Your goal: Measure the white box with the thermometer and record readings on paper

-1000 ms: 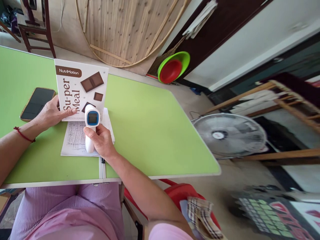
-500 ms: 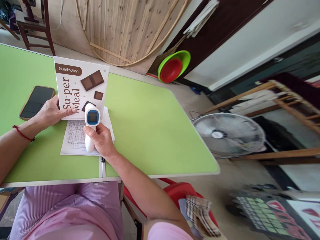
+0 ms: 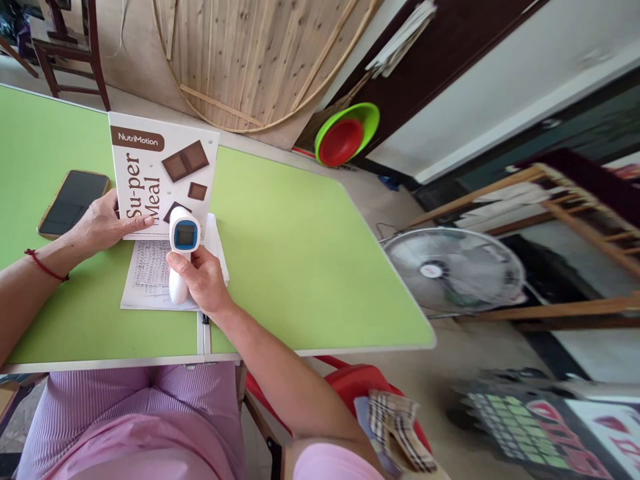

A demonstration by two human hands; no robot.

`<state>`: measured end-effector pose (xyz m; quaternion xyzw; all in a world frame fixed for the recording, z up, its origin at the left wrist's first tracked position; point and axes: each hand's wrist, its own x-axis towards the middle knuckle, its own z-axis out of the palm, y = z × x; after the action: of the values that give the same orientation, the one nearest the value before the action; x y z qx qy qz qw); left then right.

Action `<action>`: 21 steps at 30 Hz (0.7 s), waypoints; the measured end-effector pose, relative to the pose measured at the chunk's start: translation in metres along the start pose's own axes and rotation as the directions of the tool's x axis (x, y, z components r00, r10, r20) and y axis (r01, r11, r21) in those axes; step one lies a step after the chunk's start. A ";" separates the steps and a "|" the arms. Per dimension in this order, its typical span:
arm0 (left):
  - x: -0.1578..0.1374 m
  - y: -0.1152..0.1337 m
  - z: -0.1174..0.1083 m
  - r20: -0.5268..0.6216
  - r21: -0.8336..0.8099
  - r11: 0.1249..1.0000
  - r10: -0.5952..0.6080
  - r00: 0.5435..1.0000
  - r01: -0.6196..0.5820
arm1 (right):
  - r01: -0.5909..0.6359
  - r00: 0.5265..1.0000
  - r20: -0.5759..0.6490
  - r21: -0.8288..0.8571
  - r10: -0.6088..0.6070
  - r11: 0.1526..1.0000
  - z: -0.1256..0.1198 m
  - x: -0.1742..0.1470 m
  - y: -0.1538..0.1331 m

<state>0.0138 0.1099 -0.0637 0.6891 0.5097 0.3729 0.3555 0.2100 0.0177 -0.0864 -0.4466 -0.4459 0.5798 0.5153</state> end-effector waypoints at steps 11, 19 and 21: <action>0.000 0.001 -0.001 -0.002 0.025 1.000 0.001 1.000 -0.001 | -0.002 1.000 0.000 0.002 0.002 1.000 0.000 0.000 -0.001; 0.000 0.001 0.000 0.005 0.000 0.999 0.034 0.999 -0.034 | -0.004 1.000 0.001 0.012 0.004 1.000 0.000 0.000 0.000; 0.001 0.001 0.000 -0.001 0.003 0.999 0.034 0.999 -0.034 | -0.002 1.000 0.006 0.012 0.002 1.000 0.000 0.000 0.000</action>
<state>0.0140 0.1103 -0.0629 0.6981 0.4985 0.3783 0.3478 0.2103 0.0177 -0.0867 -0.4420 -0.4436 0.5844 0.5160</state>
